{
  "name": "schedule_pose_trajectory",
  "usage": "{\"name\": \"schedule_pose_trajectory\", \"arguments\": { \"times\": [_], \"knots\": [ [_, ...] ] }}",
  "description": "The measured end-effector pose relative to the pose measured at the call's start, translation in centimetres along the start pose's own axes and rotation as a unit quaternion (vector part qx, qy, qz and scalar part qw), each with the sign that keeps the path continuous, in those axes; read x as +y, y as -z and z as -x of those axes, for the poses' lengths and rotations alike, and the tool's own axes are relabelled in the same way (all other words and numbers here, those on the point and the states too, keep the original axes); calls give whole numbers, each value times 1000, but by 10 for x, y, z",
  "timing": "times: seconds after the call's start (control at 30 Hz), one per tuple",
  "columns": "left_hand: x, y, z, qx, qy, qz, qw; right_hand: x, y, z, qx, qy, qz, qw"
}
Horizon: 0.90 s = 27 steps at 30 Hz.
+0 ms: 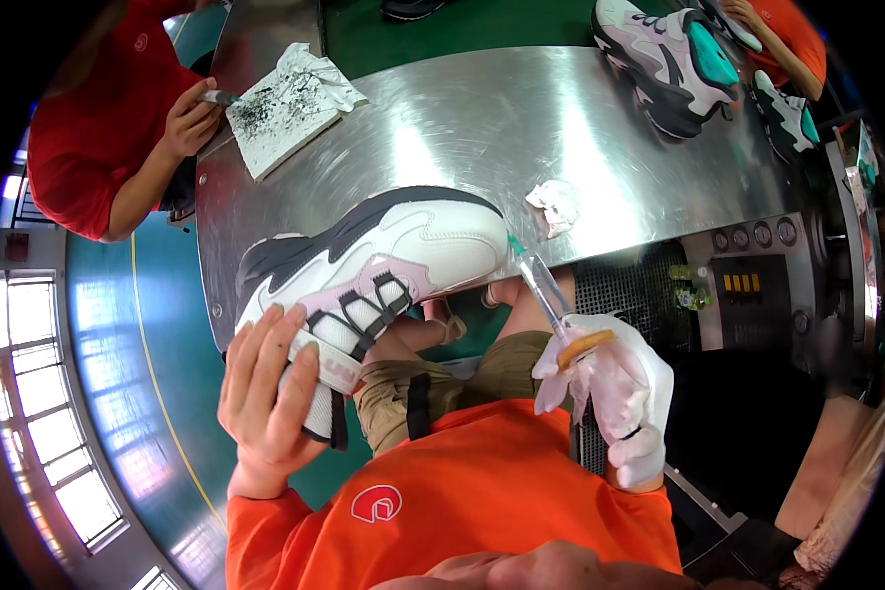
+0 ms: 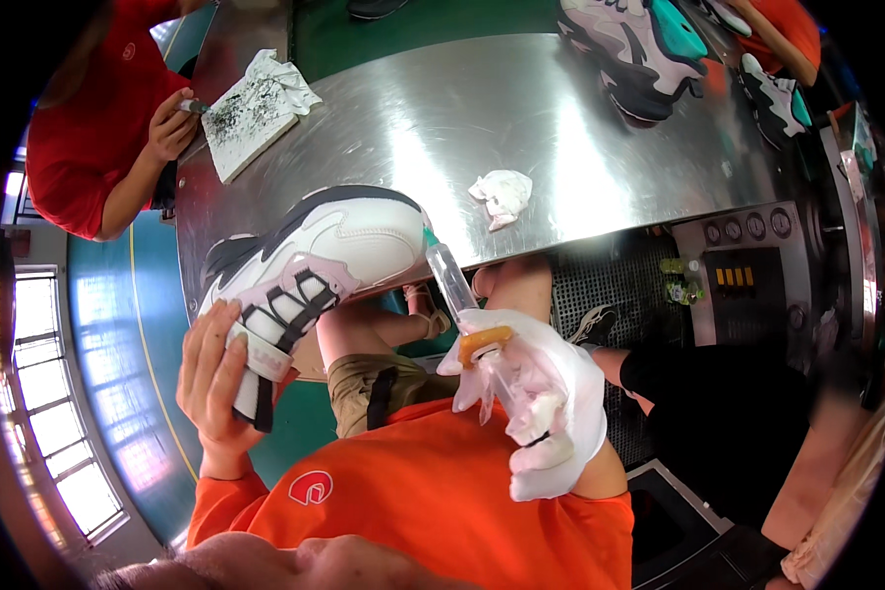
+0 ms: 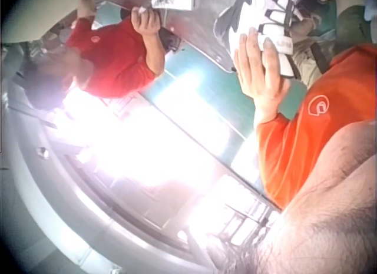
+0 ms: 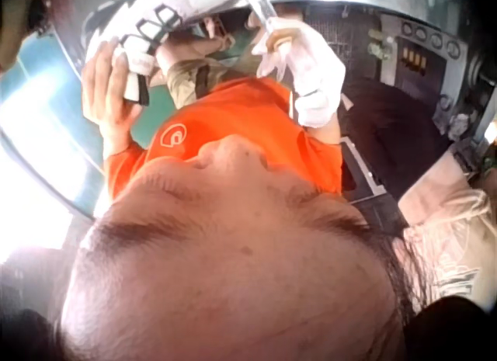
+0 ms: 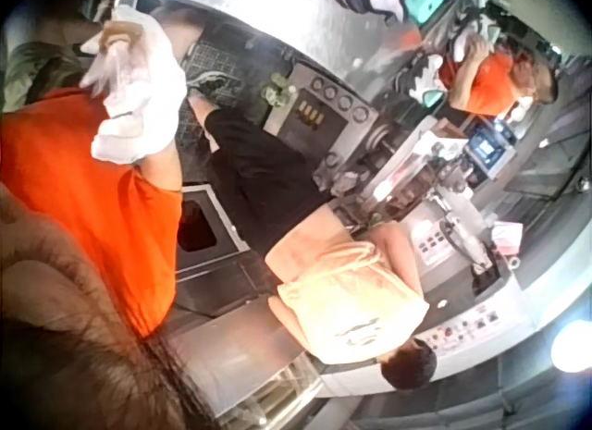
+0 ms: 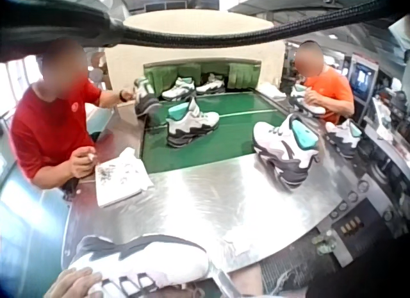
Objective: The person uses a syringe to apply a teal-colored adhesive to the seams of a white and pink sneaker. They hold the shoe with one hand and carefully dispense the glue along the edges of the sole and upper. The person rotates the shoe to access different areas and places it on a metal table alongside other similar sneakers.
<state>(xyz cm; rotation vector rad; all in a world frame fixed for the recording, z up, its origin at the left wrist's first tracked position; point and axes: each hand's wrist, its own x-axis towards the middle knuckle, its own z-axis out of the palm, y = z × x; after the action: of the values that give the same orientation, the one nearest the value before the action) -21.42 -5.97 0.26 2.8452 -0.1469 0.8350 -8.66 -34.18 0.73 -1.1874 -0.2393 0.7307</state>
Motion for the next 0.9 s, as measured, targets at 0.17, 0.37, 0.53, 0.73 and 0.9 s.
{"name": "schedule_pose_trajectory", "arguments": {
  "times": [0.17, 0.37, 0.53, 0.73, 0.9],
  "knots": [
    [-12, 7, -28, -41, 27, 68, 996, 18, 25, -23, -170, 99, 54, 979],
    [-26, 10, -61, -80, 81, 124, 986, 45, 38, -39, -178, 66, -6, 982],
    [-44, 6, -82, -133, 160, 172, 963, 79, 50, -59, -223, 140, -30, 964],
    [-63, -1, -107, -204, 258, 253, 910, 91, 51, -71, -157, 221, 29, 962],
    [-61, -1, -119, -230, 312, 278, 879, 104, 53, -72, -132, 268, 80, 951]
  ]
}}
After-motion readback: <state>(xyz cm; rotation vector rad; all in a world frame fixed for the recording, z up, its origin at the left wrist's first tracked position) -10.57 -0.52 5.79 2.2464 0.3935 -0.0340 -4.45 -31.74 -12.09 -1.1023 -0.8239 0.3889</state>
